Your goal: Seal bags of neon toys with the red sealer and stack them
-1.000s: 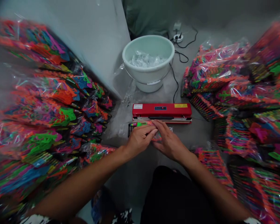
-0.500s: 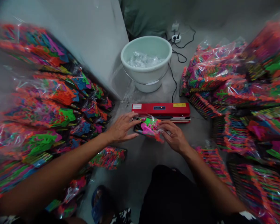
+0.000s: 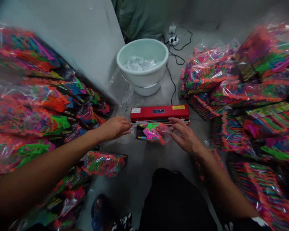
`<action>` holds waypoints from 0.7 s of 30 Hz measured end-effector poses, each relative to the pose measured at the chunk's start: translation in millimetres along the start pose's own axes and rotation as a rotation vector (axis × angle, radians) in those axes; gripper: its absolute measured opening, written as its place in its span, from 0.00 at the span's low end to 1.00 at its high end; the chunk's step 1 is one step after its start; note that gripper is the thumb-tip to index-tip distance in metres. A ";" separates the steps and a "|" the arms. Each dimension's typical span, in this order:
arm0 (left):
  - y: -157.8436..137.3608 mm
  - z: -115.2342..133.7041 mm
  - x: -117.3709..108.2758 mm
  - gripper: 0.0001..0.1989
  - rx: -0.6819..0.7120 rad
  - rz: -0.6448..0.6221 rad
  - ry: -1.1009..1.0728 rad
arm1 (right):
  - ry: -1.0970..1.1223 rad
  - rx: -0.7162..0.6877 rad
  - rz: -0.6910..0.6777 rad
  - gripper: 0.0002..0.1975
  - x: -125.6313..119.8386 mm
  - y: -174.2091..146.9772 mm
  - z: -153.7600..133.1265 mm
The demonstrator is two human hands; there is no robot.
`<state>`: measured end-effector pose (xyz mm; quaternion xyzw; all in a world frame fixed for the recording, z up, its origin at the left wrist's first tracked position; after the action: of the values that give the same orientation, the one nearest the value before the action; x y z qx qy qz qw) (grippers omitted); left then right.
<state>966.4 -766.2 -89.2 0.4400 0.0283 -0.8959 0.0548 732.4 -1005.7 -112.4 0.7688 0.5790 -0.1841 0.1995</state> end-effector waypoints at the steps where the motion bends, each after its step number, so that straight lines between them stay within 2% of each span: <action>1: -0.6 10.5 -2.7 0.14 0.017 -0.028 0.026 | 0.054 0.037 -0.009 0.10 -5.8 -2.1 1.2; 3: -3.4 32.0 -6.9 0.15 0.056 -0.107 0.094 | 0.187 0.120 -0.006 0.12 -16.0 -7.1 4.5; 7: -7.7 53.3 -14.6 0.13 0.009 -0.022 0.067 | 0.394 0.207 0.031 0.16 -23.8 -15.3 11.8; 10: -6.0 52.6 -5.2 0.11 -0.047 0.097 -0.049 | 0.434 0.225 0.024 0.16 -17.4 -17.7 19.7; 14: -1.3 45.2 20.4 0.12 -0.144 0.235 -0.325 | 0.369 0.266 0.024 0.15 -4.1 -20.1 36.4; 17: 1.3 39.5 41.6 0.14 -0.248 0.223 -0.550 | 0.295 0.302 0.071 0.14 1.6 -21.7 50.1; 21: 5.0 31.8 61.5 0.16 -0.335 0.250 -0.733 | 0.351 0.365 0.064 0.12 5.9 -19.4 65.8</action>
<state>904.7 -778.8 -118.5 0.0771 0.0987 -0.9625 0.2405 711.9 -1030.3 -173.3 0.8302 0.5373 -0.1428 -0.0404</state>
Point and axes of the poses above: each hand's wrist, its own y-axis towards the middle knuckle, its own x-axis out of the palm, z = x × y, the point moved 5 cm from there along y, towards the middle knuckle, and after that the axes turned 3 degrees about x, right-handed, at the moved point
